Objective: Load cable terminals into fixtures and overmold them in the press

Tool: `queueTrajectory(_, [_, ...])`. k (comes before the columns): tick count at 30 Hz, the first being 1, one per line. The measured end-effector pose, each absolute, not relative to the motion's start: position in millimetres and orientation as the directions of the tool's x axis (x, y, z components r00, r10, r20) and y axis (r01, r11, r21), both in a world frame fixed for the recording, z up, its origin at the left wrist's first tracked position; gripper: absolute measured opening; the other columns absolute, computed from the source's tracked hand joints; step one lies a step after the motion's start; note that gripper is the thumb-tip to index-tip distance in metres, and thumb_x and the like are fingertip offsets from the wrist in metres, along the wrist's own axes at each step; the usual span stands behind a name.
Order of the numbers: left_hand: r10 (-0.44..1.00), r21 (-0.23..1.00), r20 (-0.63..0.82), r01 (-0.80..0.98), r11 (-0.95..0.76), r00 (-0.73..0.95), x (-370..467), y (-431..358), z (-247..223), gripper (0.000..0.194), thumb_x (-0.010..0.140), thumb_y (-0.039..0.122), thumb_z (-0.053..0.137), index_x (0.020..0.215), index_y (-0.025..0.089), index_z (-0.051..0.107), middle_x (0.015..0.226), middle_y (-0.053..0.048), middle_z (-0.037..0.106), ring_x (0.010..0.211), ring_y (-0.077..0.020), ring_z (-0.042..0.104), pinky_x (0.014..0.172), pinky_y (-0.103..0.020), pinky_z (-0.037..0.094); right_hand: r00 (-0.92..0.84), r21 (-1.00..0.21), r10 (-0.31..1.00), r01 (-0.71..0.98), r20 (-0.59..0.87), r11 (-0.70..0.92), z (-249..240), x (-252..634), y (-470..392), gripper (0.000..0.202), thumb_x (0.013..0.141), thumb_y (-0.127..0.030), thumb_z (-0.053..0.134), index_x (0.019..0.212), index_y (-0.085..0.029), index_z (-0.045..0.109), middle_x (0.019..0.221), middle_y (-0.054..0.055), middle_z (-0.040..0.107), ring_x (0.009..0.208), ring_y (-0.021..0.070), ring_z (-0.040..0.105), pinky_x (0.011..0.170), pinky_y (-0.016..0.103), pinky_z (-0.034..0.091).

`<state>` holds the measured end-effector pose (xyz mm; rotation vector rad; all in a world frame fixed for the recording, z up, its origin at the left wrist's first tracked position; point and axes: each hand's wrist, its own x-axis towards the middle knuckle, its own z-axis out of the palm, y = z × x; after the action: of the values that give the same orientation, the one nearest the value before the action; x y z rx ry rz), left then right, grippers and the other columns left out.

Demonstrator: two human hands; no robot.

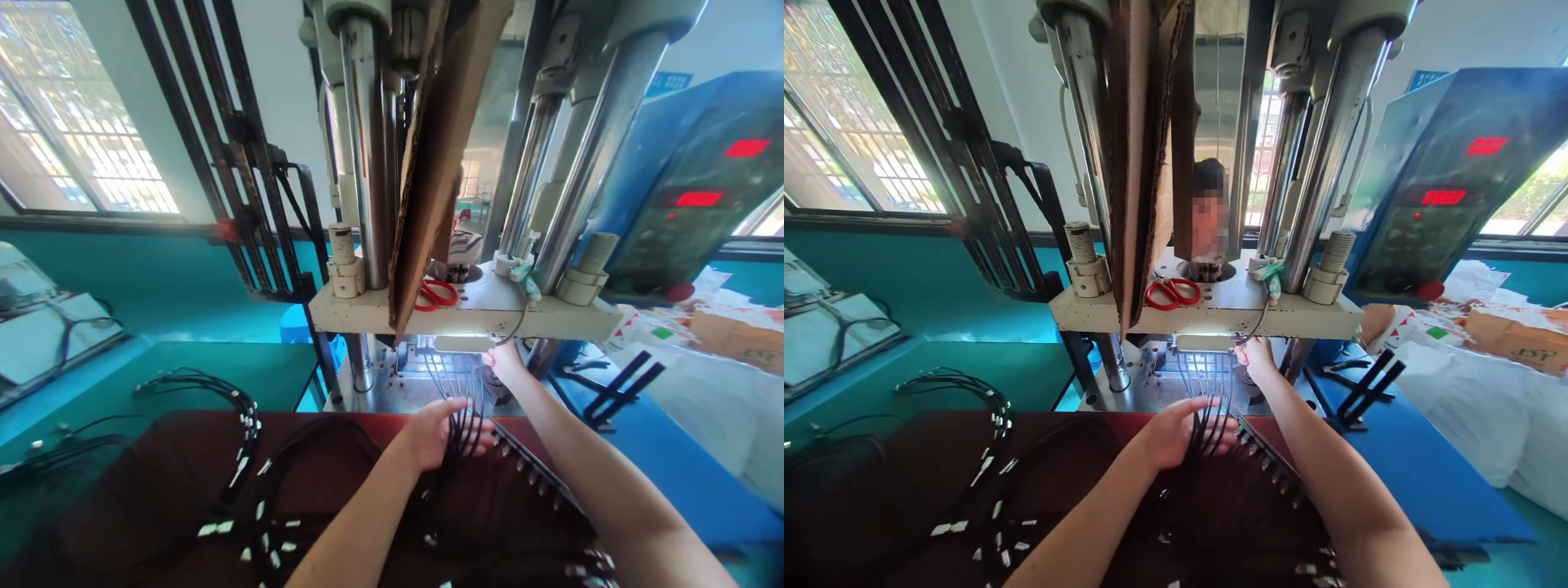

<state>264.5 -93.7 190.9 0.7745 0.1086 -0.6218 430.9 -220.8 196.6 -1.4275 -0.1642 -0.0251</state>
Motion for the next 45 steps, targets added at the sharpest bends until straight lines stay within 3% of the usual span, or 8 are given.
queueTrajectory(4, [-0.491,0.467,-0.282,0.565,0.680,0.824,271.8,-115.4,196.4,0.030,0.079,0.029,0.051,0.103,0.011,0.053,0.093,-0.013,0.063,0.083,-0.0221,0.062,0.080,-0.035,0.044,0.991,-0.975,0.047,0.111,0.122,0.193,198.8,401.3,-239.7,0.023,0.074,-0.037,0.054,0.071,-0.015,0.048,0.044,-0.004,0.045,0.030,0.0032,0.029,0.031,0.016,0.016])
queueTrajectory(8, [-0.482,0.520,-0.315,0.574,0.632,0.817,270.5,-136.0,195.3,0.024,0.079,0.023,0.055,0.100,0.010,0.054,0.074,-0.005,0.058,0.059,-0.0123,0.057,0.060,-0.025,0.045,0.991,-0.968,-0.003,0.132,0.134,0.214,204.3,374.0,-258.8,0.031,0.069,-0.043,0.058,0.076,-0.013,0.052,0.046,-0.002,0.049,0.032,0.0045,0.035,0.032,0.016,0.020])
queueTrajectory(12, [-0.538,0.565,-0.262,0.580,0.587,0.801,250.8,-151.4,190.9,0.017,0.079,0.024,0.057,0.087,0.009,0.054,0.055,0.003,0.039,0.041,-0.0031,0.036,0.040,-0.014,0.025,0.991,-0.965,-0.114,0.092,0.066,0.247,199.9,362.5,-279.8,0.035,0.067,-0.048,0.056,0.073,-0.015,0.050,0.042,-0.004,0.045,0.031,0.0054,0.034,0.032,0.017,0.023])
queueTrajectory(27, [-0.601,0.811,-0.224,0.489,0.323,0.767,201.1,-175.0,198.4,0.028,0.074,0.033,0.063,0.083,0.008,0.057,0.053,0.003,0.038,0.040,-0.0033,0.030,0.039,-0.019,0.014,0.958,-0.989,-0.285,0.059,0.018,0.134,170.4,272.5,-422.1,0.040,0.067,-0.052,0.059,0.074,-0.012,0.053,0.043,-0.002,0.045,0.033,0.0072,0.035,0.032,0.019,0.022])
queueTrajectory(33, [-0.569,0.834,-0.240,0.467,0.294,0.787,202.4,-175.9,199.4,0.029,0.073,0.034,0.064,0.083,0.008,0.056,0.054,0.003,0.039,0.041,-0.0030,0.032,0.040,-0.018,0.015,0.997,-0.944,0.079,0.011,-0.016,-0.330,156.7,231.6,-458.3,0.033,0.072,-0.040,0.053,0.091,-0.013,0.053,0.056,0.000,0.051,0.048,0.0133,0.048,0.047,0.025,0.038])
queueTrajectory(38, [-0.559,0.861,-0.226,0.432,0.269,0.798,202.3,-176.3,197.4,0.030,0.074,0.036,0.063,0.084,0.009,0.057,0.055,0.003,0.040,0.042,-0.0033,0.032,0.040,-0.018,0.017,0.942,-0.362,0.335,0.325,0.036,-0.874,169.5,211.9,-459.4,0.012,0.075,-0.018,0.049,0.081,-0.017,0.059,0.097,0.006,0.052,0.078,0.0177,0.056,0.070,0.031,0.042])
queueTrajectory(41, [-0.556,0.881,-0.236,0.418,0.224,0.797,200.7,-178.2,199.6,0.031,0.073,0.038,0.064,0.083,0.009,0.057,0.054,0.003,0.040,0.042,-0.0035,0.032,0.039,-0.018,0.018,0.953,-0.147,0.301,0.303,0.035,-0.942,200.1,208.2,-445.8,0.014,0.081,-0.026,0.049,0.085,-0.017,0.060,0.098,0.007,0.053,0.071,0.0188,0.058,0.061,0.030,0.042])
queueTrajectory(45, [-0.591,0.921,-0.255,0.378,0.092,0.765,195.0,-183.7,206.7,0.035,0.072,0.042,0.063,0.081,0.008,0.057,0.052,0.003,0.041,0.040,-0.0040,0.032,0.038,-0.019,0.020,0.821,-0.351,0.426,0.554,0.380,-0.755,251.8,209.6,-417.8,0.027,0.088,-0.036,0.045,0.105,-0.019,0.056,0.106,0.007,0.053,0.088,0.0164,0.055,0.076,0.028,0.042])
